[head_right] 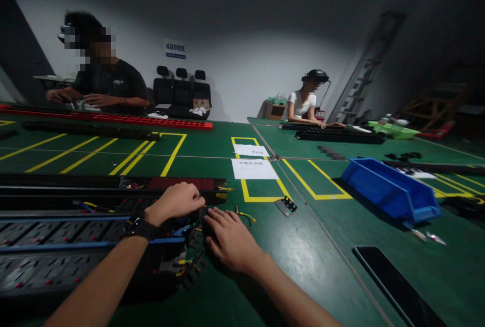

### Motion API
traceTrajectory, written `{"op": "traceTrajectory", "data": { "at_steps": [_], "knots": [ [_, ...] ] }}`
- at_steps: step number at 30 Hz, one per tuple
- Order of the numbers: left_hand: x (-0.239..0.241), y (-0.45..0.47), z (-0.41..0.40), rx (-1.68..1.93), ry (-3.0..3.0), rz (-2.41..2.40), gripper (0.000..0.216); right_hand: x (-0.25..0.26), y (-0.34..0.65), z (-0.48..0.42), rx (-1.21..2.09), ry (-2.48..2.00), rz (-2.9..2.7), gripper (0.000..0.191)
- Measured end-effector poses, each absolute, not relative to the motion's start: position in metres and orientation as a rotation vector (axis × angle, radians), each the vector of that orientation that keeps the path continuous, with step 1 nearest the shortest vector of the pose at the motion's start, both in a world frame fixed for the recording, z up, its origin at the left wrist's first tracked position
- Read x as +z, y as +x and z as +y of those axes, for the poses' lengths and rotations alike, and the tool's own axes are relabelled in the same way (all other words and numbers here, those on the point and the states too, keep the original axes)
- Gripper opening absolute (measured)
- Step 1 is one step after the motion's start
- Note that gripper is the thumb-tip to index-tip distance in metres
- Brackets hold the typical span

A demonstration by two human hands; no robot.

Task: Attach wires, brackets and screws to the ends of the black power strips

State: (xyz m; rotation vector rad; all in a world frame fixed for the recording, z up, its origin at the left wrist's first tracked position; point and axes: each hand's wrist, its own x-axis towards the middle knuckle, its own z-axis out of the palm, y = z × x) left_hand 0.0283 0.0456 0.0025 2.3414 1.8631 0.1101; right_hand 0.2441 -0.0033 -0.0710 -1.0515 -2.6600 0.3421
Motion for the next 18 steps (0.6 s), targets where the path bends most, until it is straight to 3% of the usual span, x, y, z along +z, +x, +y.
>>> {"op": "traceTrajectory", "data": {
  "at_steps": [18],
  "knots": [
    [0.0089, 0.0315, 0.0434, 0.059, 2.318, 1.877, 0.041, -0.0703, 0.2443, -0.0033, 0.357, -1.055, -2.662, 0.055]
  ]
}}
